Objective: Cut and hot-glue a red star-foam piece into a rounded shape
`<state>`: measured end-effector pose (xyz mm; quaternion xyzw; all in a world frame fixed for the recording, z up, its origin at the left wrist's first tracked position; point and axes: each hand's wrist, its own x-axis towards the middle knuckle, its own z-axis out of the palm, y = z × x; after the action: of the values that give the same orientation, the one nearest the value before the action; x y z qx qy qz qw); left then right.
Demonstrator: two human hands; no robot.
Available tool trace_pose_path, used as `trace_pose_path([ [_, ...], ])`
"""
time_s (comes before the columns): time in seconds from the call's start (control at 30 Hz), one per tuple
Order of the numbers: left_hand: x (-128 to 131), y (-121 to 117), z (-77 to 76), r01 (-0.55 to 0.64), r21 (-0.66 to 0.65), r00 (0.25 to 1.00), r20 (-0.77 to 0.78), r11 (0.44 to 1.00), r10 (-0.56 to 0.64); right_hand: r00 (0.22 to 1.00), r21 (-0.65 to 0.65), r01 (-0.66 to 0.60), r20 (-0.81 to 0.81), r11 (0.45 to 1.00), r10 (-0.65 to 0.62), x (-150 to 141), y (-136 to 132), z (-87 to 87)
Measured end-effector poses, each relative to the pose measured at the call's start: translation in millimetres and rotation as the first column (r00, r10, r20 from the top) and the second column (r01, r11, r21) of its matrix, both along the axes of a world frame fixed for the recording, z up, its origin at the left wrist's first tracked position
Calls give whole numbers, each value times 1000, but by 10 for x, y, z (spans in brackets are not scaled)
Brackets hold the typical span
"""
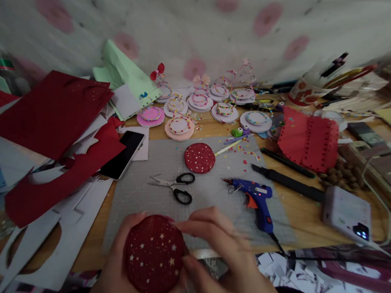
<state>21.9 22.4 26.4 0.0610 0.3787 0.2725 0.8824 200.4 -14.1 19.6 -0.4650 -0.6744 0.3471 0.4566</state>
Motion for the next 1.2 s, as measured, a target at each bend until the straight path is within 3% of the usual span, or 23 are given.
trace_pose_path([
  [0.07, -11, 38, -49, 50, 197, 997, -70, 979, -36, 972, -93, 141, -178, 986, -156, -6, 55, -108],
  [0.13, -43, 79, -89, 106, 387, 973, -230, 916, -16, 903, -208, 243, -308, 948, -299, 8, 104, -224],
  [0.17, -65, 100, -105, 160, 490, 935, -353, 857, 27, 875, -266, 264, -338, 927, -346, 23, 119, -277],
  [0.2, -91, 119, -118, 249, 600, 867, -488, 760, 101, 854, -327, 269, -353, 906, -382, 41, 126, -324],
  [0.27, -146, 152, -145, 459, 721, 683, -660, 519, 313, 831, -432, 250, -363, 866, -421, 74, 114, -396],
  [0.3, -174, 164, -159, 534, 730, 612, -682, 426, 401, 824, -469, 236, -368, 851, -432, 85, 100, -420],
  [0.37, -221, 177, -187, 624, 717, 528, -679, 310, 509, 818, -512, 199, -383, 835, -430, 91, 70, -448],
  [0.43, -252, 176, -205, 664, 704, 490, -664, 253, 565, 809, -522, 164, -415, 837, -417, 78, 50, -461],
  [0.53, -269, 153, -201, 689, 701, 493, -639, 184, 591, 821, -470, 154, -429, 869, -377, 46, 44, -469],
  [0.67, -287, 102, -164, 715, 692, 531, -631, 101, 566, 927, -259, 192, -268, 947, -261, 20, 40, -426],
  [0.77, -329, 77, -146, 729, 683, 574, -652, 54, 496, 996, -94, 61, -54, 994, -66, 25, 50, -340],
  [0.83, -364, 77, -142, 725, 688, 615, -665, 28, 424, 997, -72, -59, 49, 996, 62, 40, 70, -282],
  [0.97, -405, 88, -142, 669, 741, 684, -646, 64, 338, 980, -126, -194, 24, 973, 198, 71, 96, -232],
  [1.07, -398, 68, -145, 611, 783, 705, -605, 117, 370, 981, -180, -190, -71, 965, 180, 70, 74, -246],
  [1.2, -353, 12, -166, 565, 814, 718, -567, 136, 404, 980, -240, -157, -162, 958, 119, 42, 23, -273],
])
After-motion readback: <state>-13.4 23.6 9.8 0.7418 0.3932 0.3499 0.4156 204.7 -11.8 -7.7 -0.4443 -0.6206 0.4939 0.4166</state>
